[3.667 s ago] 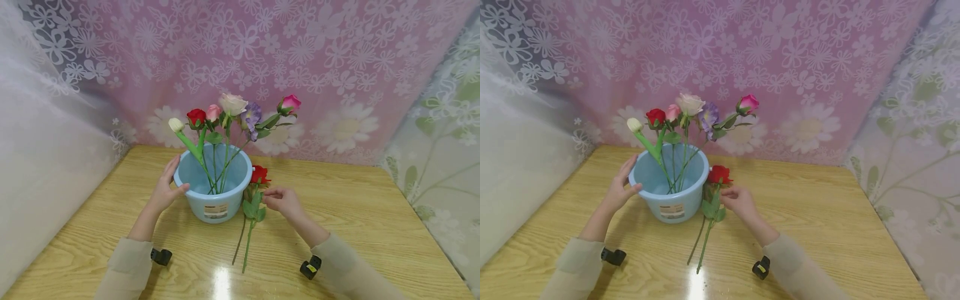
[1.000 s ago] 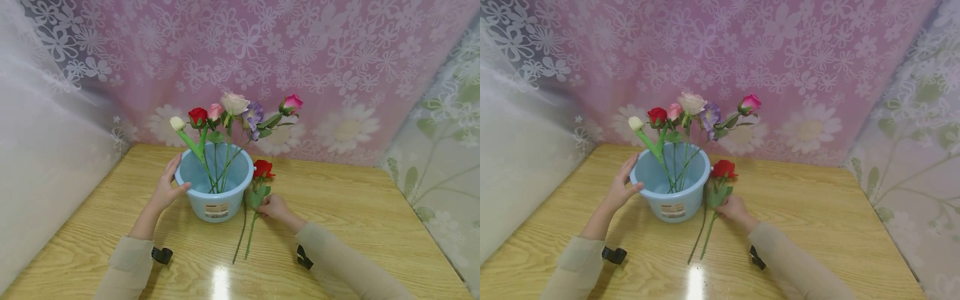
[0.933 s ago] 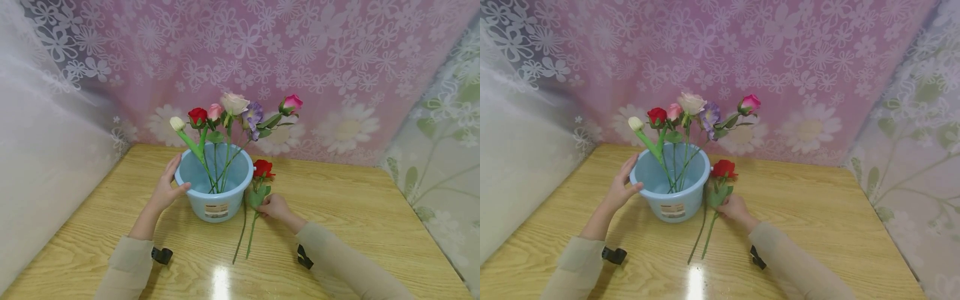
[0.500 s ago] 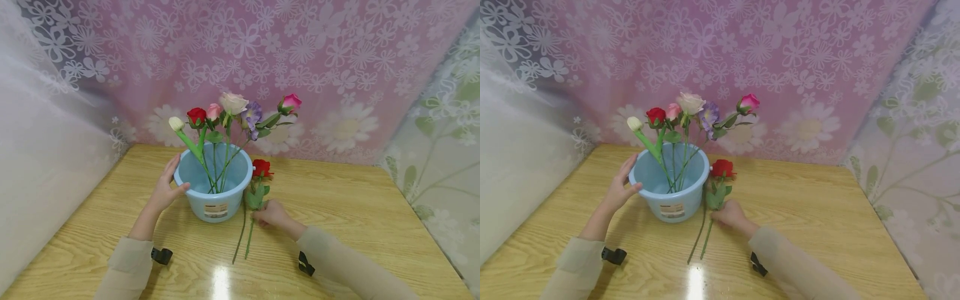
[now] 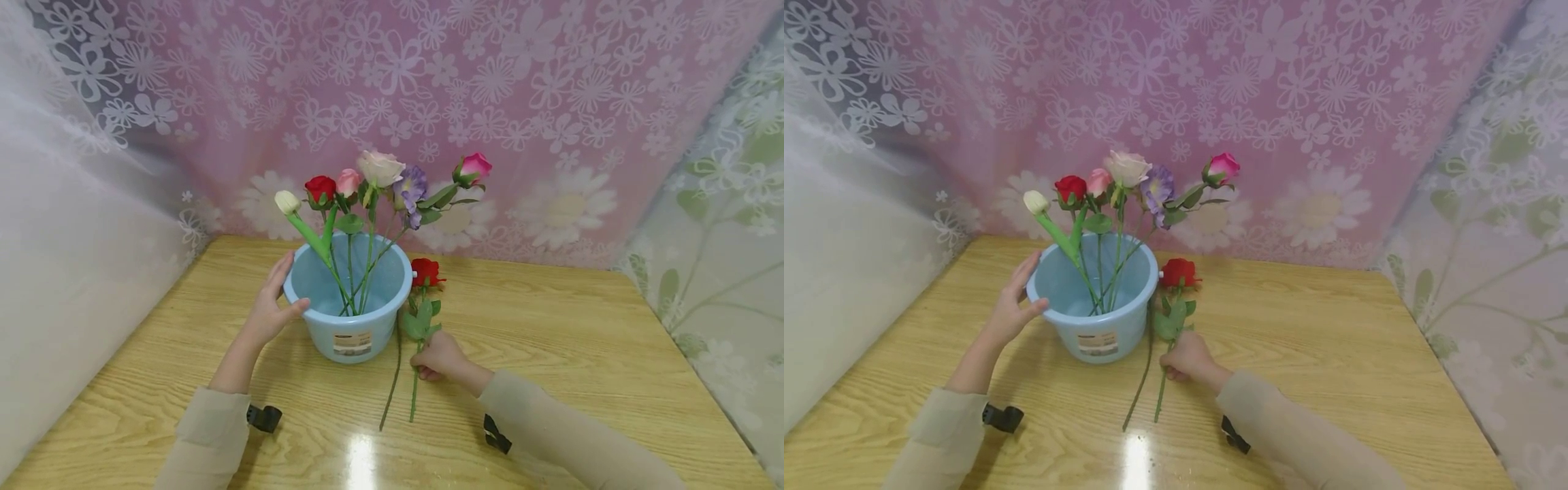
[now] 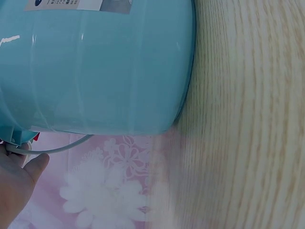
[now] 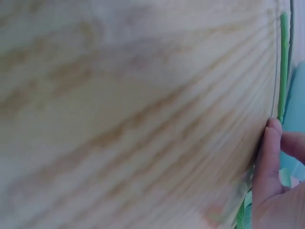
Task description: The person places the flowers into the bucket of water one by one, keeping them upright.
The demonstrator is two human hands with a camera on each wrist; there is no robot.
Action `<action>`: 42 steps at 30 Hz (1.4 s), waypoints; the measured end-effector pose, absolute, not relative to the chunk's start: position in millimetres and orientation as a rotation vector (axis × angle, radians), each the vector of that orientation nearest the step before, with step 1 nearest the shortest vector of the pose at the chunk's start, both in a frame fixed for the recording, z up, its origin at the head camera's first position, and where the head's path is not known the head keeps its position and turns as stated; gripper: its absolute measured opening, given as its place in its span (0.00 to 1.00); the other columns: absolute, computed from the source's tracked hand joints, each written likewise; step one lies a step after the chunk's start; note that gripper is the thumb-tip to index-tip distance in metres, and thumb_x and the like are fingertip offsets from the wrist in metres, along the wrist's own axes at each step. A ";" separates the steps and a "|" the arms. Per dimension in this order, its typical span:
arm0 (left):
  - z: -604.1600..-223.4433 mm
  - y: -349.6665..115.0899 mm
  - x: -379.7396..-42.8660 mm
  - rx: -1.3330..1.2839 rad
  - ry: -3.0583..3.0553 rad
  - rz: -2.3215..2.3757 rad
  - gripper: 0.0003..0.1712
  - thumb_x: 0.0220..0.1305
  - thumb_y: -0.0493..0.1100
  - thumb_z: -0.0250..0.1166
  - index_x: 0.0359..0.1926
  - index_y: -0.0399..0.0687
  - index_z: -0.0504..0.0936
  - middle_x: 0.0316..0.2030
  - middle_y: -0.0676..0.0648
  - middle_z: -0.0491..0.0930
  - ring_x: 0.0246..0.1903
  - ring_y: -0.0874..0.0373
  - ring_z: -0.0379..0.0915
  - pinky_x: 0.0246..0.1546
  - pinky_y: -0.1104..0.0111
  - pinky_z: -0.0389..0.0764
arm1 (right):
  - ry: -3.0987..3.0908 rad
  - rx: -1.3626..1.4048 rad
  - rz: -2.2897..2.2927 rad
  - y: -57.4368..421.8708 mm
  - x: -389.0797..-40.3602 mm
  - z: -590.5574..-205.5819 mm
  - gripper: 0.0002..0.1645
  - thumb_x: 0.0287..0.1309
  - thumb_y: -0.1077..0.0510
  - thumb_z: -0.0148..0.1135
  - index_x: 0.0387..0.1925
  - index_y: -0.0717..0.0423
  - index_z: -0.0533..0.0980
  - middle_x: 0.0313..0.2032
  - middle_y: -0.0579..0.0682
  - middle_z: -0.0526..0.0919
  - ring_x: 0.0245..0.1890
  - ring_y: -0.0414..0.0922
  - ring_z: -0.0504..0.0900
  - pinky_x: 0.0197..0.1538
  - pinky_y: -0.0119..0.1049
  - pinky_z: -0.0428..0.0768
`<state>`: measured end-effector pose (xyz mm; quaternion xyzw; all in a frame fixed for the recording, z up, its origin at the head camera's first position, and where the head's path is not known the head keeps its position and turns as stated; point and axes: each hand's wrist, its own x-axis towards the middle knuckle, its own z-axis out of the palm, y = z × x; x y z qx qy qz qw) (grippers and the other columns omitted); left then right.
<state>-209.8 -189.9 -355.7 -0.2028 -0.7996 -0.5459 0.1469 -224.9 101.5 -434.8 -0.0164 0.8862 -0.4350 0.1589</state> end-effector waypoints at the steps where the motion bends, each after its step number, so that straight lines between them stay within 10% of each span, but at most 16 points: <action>1: -355.5 -189.9 -209.7 -0.582 -2.302 -1.571 0.44 0.47 0.34 0.58 0.64 0.28 0.47 0.64 0.31 0.44 0.60 0.37 0.46 0.58 0.49 0.53 | 2.531 -0.035 -1.253 101.6 -225.0 -435.6 0.12 0.39 0.67 0.62 0.08 0.65 0.74 0.07 0.51 0.74 0.09 0.42 0.75 0.15 0.33 0.76; 13: -354.4 -190.5 -209.1 -0.575 -2.324 -1.561 0.45 0.48 0.35 0.58 0.64 0.28 0.46 0.64 0.32 0.44 0.61 0.38 0.45 0.59 0.50 0.52 | 2.283 0.140 -1.546 109.3 -222.2 -436.5 0.03 0.43 0.69 0.60 0.23 0.67 0.74 0.13 0.53 0.75 0.12 0.42 0.76 0.19 0.34 0.78; 42: -355.4 -190.3 -209.9 -0.602 -2.287 -1.584 0.44 0.49 0.35 0.58 0.64 0.28 0.46 0.63 0.30 0.43 0.61 0.37 0.44 0.58 0.48 0.52 | 1.667 0.125 -2.129 146.9 -213.5 -403.5 0.25 0.58 0.70 0.47 0.55 0.76 0.53 0.34 0.55 0.80 0.29 0.41 0.81 0.29 0.25 0.78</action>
